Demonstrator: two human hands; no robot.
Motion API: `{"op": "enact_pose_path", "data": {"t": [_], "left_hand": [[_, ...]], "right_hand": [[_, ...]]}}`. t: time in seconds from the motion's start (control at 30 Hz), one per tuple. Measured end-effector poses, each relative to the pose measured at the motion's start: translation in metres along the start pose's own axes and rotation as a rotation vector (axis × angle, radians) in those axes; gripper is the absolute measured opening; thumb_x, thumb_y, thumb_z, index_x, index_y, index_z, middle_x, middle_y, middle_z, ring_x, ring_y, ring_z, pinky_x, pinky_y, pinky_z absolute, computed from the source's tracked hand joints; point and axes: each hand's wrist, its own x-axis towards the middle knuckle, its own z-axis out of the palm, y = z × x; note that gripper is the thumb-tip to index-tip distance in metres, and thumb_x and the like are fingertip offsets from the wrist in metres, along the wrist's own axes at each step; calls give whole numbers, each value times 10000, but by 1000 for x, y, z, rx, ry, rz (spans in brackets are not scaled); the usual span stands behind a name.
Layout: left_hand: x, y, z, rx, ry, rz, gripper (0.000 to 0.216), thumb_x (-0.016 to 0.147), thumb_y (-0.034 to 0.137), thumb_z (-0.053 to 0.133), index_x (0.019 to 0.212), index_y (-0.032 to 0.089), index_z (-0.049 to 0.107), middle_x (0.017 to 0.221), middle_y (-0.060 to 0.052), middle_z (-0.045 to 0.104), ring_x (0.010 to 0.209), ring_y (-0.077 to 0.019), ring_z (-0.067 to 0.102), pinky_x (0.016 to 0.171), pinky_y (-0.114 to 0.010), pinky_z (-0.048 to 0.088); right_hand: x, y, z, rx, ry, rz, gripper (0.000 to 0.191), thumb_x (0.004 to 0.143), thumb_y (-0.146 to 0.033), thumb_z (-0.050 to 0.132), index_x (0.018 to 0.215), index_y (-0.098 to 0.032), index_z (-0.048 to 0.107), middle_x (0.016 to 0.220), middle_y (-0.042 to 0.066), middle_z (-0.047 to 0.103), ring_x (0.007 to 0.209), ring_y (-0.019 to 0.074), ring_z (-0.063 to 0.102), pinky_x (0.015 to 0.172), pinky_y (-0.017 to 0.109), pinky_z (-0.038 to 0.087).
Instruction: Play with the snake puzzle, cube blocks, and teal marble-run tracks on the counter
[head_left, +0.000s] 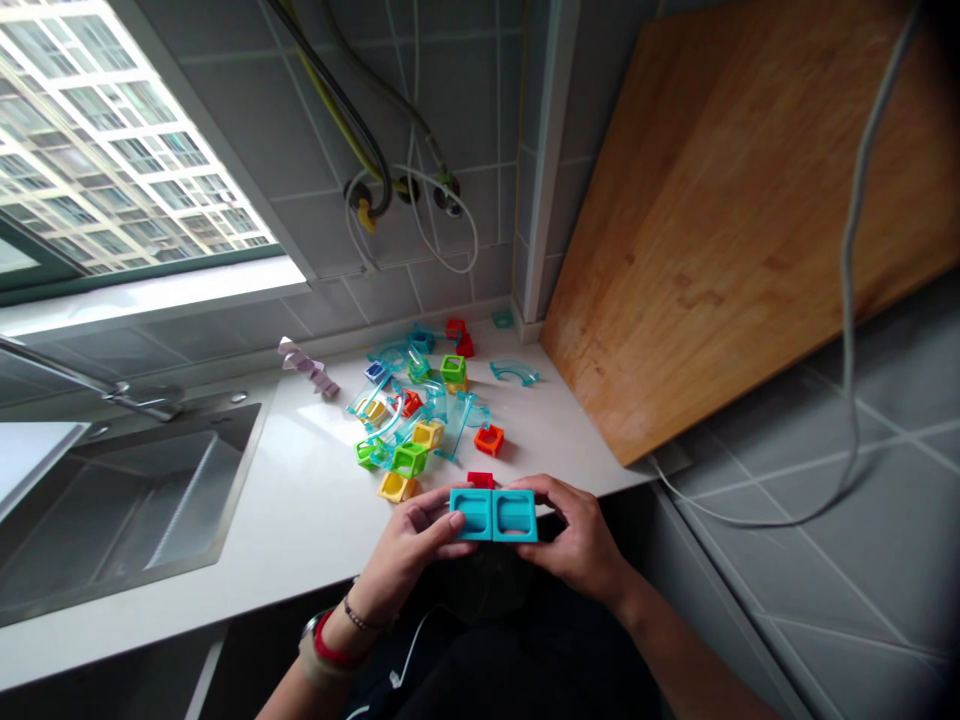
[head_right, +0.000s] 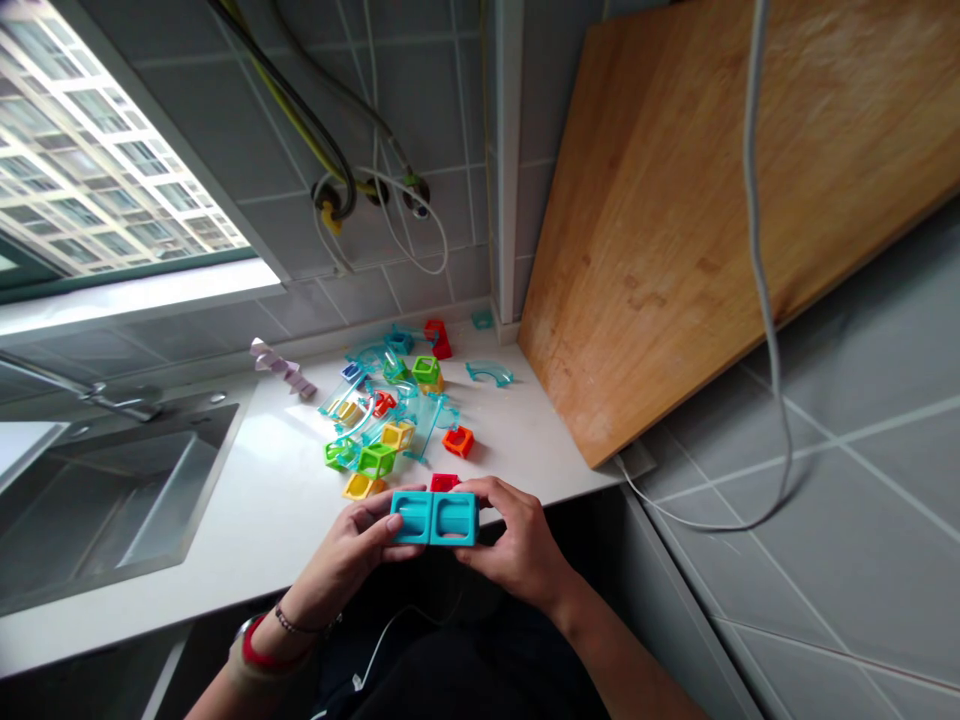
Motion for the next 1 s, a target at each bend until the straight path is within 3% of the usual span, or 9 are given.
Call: {"op": "enact_pose_path", "data": {"t": [0.3,0.53,1.0], "left_hand": [[-3,-1,3,-72,-30,5,471,849,307,813,1290,186,698,1221,-134,705,979,-258,729,809,-368,660],[-4,0,5,-216,-107,-103,510,828,327,839,1290,194,670,1076,-107,723,873,-239,764,760,-349,661],[-15,-20,-2,-342,-185,-176,418,829,362,837,1189,200,701,1015,-103,747,895,-244,774,730,-313,650]], "right_hand": [[-1,-3,1,17,-5,9,534,717,-142,824,1204,-290,662,1130,37,730,1008,250,706,889,346,571],[-9,4,15,196,41,-14,524,763,-219,804,1246,-308,621,1287,74,696,1183,303,670,997,417,556],[-17,12,28,253,-18,-31,469,842,-463,749,1247,-309,570,1234,92,681,1183,309,656,1000,429,537]]}}
